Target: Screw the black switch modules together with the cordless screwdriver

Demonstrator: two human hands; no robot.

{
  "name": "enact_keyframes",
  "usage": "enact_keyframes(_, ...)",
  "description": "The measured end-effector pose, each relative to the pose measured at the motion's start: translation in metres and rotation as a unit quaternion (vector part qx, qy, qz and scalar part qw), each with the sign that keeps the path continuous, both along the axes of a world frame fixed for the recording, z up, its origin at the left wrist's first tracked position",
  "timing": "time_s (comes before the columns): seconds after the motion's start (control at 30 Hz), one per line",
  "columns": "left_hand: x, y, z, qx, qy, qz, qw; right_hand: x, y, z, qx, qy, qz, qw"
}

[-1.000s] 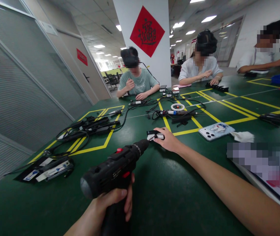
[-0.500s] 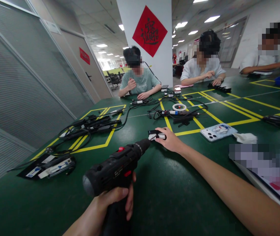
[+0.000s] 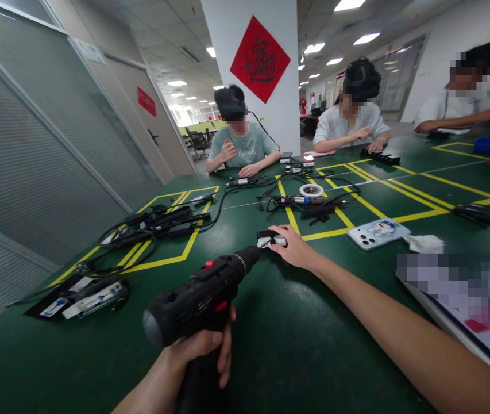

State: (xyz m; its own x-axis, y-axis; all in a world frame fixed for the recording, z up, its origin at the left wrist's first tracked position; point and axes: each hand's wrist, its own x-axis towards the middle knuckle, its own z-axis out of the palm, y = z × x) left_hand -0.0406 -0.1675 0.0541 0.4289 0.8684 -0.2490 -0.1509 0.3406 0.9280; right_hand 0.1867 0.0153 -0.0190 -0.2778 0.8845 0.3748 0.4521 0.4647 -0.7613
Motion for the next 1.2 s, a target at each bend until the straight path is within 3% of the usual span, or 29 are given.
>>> enact_keyframes(0.57,-0.0023,0.0014,-0.0082,0.01,0.022,0.005,1.0,0.0003,-0.0011,-0.0006,0.016,-0.009,-0.003,1.0)
enact_keyframes(1.2,0.0006,-0.0007,-0.0005,-0.008,0.013,0.014,1.0,-0.0004,-0.0033,-0.0008,0.032,-0.01,0.001,0.999)
